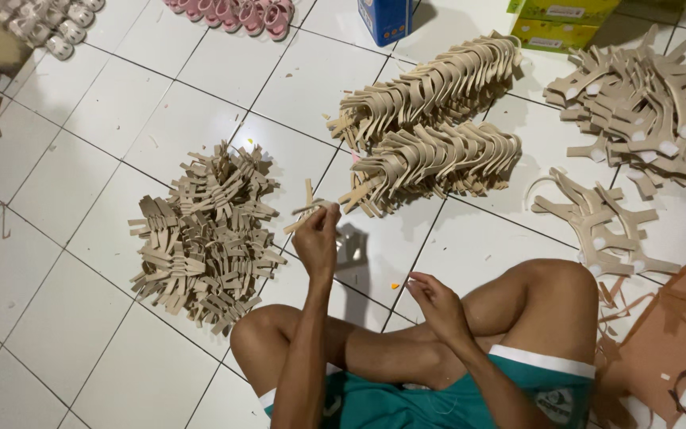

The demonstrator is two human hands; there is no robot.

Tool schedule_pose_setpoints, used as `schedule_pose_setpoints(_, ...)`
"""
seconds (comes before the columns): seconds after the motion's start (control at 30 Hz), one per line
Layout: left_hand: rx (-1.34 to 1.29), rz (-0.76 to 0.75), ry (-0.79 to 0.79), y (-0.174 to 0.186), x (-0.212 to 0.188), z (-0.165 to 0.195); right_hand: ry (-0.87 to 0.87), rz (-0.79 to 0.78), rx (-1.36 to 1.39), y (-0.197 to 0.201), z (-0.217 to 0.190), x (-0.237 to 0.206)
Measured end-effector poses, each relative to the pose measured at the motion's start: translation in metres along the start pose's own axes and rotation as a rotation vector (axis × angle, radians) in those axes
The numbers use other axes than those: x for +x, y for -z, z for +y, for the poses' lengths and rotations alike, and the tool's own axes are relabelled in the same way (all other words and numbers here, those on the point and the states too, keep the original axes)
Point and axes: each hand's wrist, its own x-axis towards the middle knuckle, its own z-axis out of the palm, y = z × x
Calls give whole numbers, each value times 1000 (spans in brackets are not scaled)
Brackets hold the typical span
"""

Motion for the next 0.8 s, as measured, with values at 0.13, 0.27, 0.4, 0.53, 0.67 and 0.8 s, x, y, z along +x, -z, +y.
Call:
schedule_pose_setpoints(0.13, 31, -44, -78, -36, 36, 17, 5, -38, -19, -8, 6, 4)
schedule_pose_setpoints(0.27, -78, -170, -157, -69, 45, 19, -40, -87, -12, -13, 6, 4)
schedule_pose_setpoints(0.4, -120, -317, -60, -84, 49, 16, -49, -80, 10, -14, 3, 0)
schedule_pose_setpoints(0.53, -47, -275, -170, -83, 46, 5, -54, -66, 30, -11, -7, -4)
schedule_pose_setpoints(0.67, 115, -285, -103, -75, 40, 2, -8, 22, 55, 7, -16, -4)
schedule_pose_setpoints(0.8, 175, -280, -157, -65, 43, -2, 93, 214, 80, 53, -13, 12)
